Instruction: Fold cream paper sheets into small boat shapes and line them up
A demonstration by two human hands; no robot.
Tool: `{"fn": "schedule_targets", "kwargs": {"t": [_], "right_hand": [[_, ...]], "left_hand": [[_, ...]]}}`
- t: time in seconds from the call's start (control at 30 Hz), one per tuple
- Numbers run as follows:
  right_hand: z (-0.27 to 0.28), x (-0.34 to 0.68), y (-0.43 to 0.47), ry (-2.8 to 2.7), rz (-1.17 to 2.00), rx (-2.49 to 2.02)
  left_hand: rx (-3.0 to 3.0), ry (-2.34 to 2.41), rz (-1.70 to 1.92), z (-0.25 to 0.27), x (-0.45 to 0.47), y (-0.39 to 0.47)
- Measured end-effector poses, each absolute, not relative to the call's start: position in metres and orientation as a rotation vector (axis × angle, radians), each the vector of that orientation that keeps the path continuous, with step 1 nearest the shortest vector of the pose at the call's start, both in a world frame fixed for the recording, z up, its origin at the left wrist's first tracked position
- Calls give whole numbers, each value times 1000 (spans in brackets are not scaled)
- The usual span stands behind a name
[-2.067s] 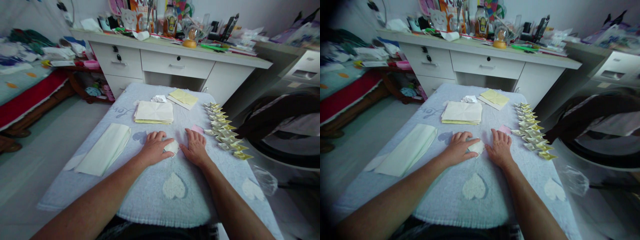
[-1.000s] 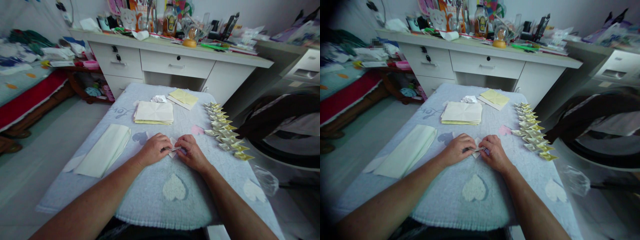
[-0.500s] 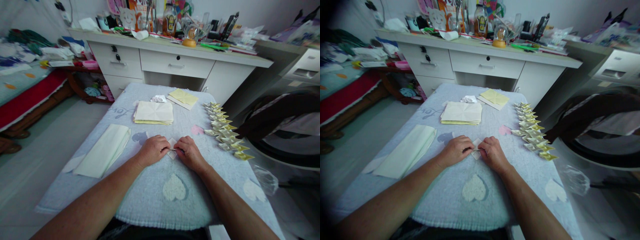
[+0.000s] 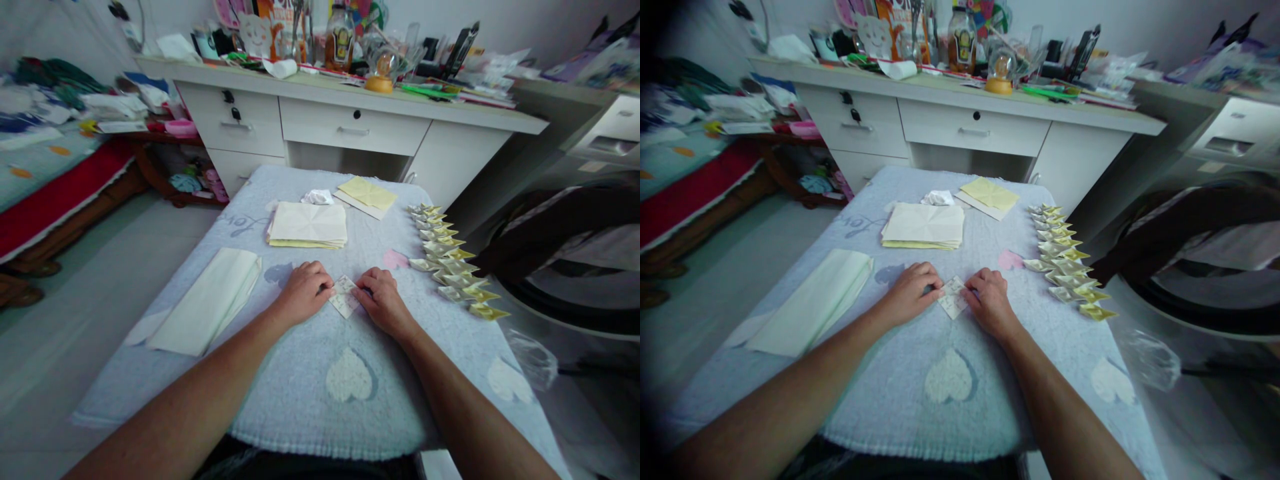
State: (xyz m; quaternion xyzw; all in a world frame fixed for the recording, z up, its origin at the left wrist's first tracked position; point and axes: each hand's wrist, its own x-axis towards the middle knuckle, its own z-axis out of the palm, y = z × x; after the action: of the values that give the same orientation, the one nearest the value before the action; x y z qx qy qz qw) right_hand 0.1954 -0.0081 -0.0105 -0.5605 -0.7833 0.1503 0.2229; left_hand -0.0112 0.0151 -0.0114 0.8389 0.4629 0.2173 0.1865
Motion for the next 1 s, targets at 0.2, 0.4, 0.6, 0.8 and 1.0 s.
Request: {"fn": "schedule_targets", "kwargs": {"t": [0.2,0.4,0.6,0.8,1.0], "right_hand": [[-7,196,-8,-2122,437,-1645],[-5,193,-14,-2134,408,-1530],[-8,184,-15,-2209,359,-1417],[-9,181,-11,-2276,344,-1456],[-7,182,-10,-2253,442,-1496]], "left_hand": [[2350,1341,610,-12,-12,15],[2367,1310,558,-10,-13,14],[2329,1273,544,-7,-12,14],[2307,1292,551,-10,-12,15],[2290,1352,554,-9,-12,14]]}}
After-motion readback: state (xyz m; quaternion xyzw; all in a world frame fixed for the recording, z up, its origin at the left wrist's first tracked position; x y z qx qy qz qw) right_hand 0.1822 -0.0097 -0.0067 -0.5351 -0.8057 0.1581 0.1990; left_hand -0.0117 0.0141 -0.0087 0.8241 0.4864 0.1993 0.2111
